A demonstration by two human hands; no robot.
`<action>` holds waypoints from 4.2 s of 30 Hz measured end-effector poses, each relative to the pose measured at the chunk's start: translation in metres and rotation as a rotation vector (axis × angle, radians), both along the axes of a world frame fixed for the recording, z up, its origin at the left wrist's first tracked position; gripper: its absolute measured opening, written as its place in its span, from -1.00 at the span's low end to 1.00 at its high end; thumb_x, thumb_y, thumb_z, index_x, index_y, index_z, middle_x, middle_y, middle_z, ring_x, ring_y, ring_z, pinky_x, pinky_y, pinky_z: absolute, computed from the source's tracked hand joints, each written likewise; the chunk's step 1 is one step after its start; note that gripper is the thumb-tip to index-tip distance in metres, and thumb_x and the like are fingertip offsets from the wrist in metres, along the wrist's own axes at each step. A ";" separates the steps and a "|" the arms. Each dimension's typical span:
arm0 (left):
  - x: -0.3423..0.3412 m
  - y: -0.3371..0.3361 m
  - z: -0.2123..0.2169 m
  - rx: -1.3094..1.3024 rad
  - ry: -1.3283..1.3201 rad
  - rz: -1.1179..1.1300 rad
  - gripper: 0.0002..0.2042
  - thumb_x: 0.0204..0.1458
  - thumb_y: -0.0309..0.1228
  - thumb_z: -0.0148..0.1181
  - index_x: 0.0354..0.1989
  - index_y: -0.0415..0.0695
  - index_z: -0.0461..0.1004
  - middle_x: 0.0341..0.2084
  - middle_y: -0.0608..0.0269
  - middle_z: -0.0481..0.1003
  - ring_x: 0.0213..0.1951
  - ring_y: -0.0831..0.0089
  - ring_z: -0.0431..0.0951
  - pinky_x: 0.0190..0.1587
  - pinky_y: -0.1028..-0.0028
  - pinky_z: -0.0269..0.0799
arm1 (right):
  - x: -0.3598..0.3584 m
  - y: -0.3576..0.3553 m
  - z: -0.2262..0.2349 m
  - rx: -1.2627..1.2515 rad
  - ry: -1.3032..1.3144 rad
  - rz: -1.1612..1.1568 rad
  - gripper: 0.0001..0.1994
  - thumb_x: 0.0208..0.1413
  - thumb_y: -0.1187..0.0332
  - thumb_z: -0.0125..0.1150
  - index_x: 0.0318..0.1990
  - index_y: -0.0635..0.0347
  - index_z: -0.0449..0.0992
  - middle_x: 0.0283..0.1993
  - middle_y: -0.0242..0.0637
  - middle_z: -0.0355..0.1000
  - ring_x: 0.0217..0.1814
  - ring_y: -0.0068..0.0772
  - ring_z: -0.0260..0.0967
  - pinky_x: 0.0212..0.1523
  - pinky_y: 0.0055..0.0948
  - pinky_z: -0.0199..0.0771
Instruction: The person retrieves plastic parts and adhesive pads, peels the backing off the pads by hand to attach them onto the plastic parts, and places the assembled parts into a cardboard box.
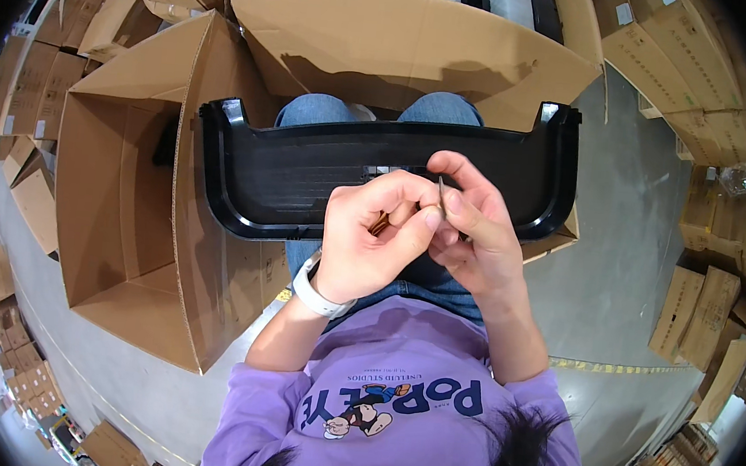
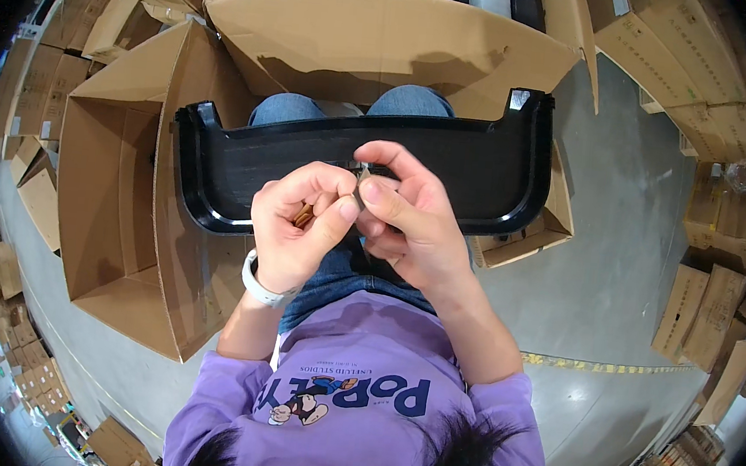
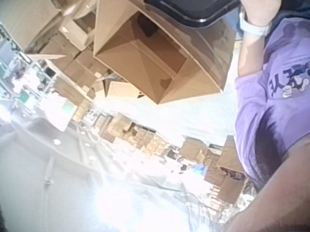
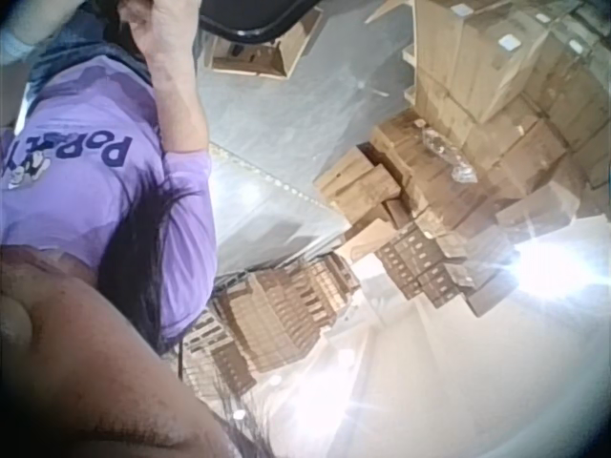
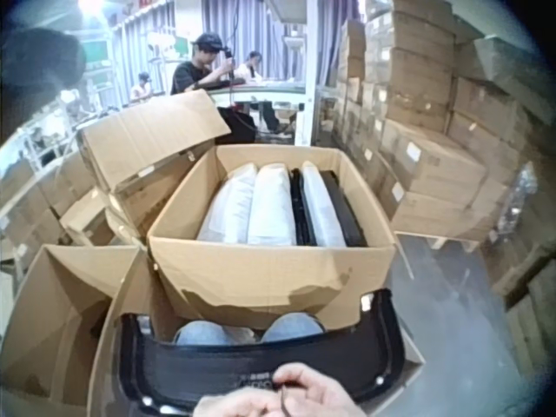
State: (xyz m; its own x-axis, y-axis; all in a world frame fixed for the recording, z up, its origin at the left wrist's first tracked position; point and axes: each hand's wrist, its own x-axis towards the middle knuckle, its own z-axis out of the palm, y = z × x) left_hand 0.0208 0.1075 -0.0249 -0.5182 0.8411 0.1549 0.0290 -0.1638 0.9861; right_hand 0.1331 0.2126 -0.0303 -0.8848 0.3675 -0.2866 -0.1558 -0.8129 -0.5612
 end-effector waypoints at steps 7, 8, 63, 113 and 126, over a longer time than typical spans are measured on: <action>0.006 0.003 -0.008 -0.040 0.086 0.126 -0.94 -0.06 -0.61 0.17 -0.44 -0.19 0.43 -0.77 0.48 0.11 -0.68 0.75 0.09 -0.61 0.67 0.07 | 0.005 0.000 0.003 0.563 -0.240 -0.183 -0.88 0.01 0.46 0.29 -0.30 0.31 0.57 -0.48 -0.49 0.41 -0.50 -0.78 0.23 -0.45 -0.72 0.25; 0.006 0.003 -0.009 -0.033 0.116 0.132 -0.94 -0.06 -0.61 0.18 -0.44 -0.18 0.44 -0.78 0.46 0.11 -0.69 0.74 0.09 -0.62 0.66 0.07 | 0.009 0.003 0.005 0.514 -0.215 -0.137 -0.86 0.01 0.46 0.29 -0.29 0.32 0.57 -0.48 -0.49 0.42 -0.47 -0.78 0.25 -0.41 -0.72 0.27; -0.058 -0.035 -0.066 -0.135 -0.552 0.228 -0.93 -0.09 -0.60 -0.08 -0.54 -0.20 0.32 -0.25 0.04 0.53 -0.72 0.82 -0.02 -0.64 0.72 -0.05 | 0.007 0.002 -0.062 1.800 -0.701 -0.037 -0.89 -0.09 0.55 0.30 -0.42 0.29 0.46 -0.46 -0.20 0.44 -0.49 -0.20 0.43 -0.49 -0.42 0.41; -0.123 0.020 -0.004 -0.222 1.220 -0.303 -0.65 0.00 -0.14 0.14 -0.58 -0.21 0.54 -0.59 0.04 0.51 -0.42 0.04 0.53 -0.32 0.20 0.44 | 0.051 -0.009 0.075 1.617 0.000 0.199 -0.83 -0.27 0.54 0.30 -0.41 0.22 0.60 -0.63 -0.26 0.46 -0.69 -0.42 0.36 -0.57 -0.56 0.34; -0.290 -0.302 -0.055 -0.971 0.585 1.288 -0.58 0.05 -0.17 0.14 -0.51 -0.41 0.46 -0.75 0.20 0.39 -0.58 0.39 0.44 -0.45 0.30 0.32 | -0.011 -0.030 0.030 1.283 -0.147 0.297 -0.94 -0.12 0.57 0.23 -0.44 0.34 0.58 -0.67 -0.39 0.39 -0.70 -0.75 0.18 -0.65 -0.68 0.02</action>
